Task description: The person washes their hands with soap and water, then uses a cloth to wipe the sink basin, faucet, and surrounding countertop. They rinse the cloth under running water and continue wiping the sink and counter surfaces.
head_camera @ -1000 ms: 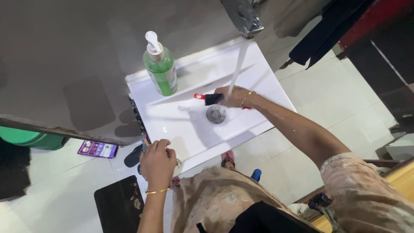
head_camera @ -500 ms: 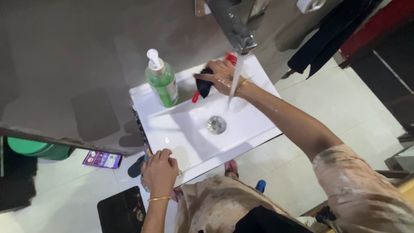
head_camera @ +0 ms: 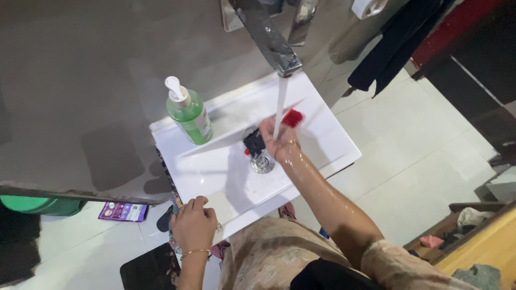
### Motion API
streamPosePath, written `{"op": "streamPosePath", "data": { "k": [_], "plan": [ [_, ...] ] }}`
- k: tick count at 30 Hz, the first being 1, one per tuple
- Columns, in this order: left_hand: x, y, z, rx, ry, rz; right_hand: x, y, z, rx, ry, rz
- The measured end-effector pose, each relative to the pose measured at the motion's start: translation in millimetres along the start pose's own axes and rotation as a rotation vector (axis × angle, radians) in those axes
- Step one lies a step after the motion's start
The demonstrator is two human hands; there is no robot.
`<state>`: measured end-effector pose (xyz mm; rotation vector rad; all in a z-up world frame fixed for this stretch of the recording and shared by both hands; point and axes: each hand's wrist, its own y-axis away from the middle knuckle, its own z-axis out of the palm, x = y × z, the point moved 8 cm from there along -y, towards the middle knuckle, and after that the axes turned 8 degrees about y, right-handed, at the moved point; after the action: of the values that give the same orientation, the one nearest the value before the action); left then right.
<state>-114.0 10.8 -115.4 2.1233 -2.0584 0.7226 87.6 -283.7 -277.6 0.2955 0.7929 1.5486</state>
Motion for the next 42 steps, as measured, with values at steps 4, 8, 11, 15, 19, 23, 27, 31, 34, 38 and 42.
{"op": "streamPosePath", "data": {
  "k": [4,8,11,15,19,23,27,31,34,38,42],
  "plan": [
    [2,-2,2,0.016,-0.025,0.001,-50,-17,9,0.036,0.118,-0.260],
    [1,0,2,0.003,-0.034,0.005,-37,9,-5,0.045,0.178,-0.165],
    [2,0,4,-0.011,-0.043,0.011,-18,32,-9,0.058,0.217,-0.078],
    [3,-2,5,-0.035,-0.077,0.001,-18,50,22,-0.013,0.123,-0.254],
    [4,-1,5,-0.034,-0.050,-0.012,-33,78,58,-0.035,0.185,-0.674],
    [6,-1,5,-0.040,-0.064,-0.013,-14,95,67,0.050,0.119,-0.552],
    [6,-1,2,-0.007,-0.031,0.011,-8,98,73,0.072,0.104,-0.427],
    [4,0,5,-0.039,-0.040,-0.001,-12,71,68,0.073,-0.009,-0.281],
    [2,-1,8,-0.068,-0.058,-0.023,-15,42,74,0.023,-0.117,-0.176],
    [1,-1,7,-0.060,-0.060,-0.033,-32,36,116,-0.228,-0.227,-0.067],
    [2,-7,14,-0.173,-0.098,-0.075,-75,89,210,-0.614,-0.111,-0.114]
  ]
}}
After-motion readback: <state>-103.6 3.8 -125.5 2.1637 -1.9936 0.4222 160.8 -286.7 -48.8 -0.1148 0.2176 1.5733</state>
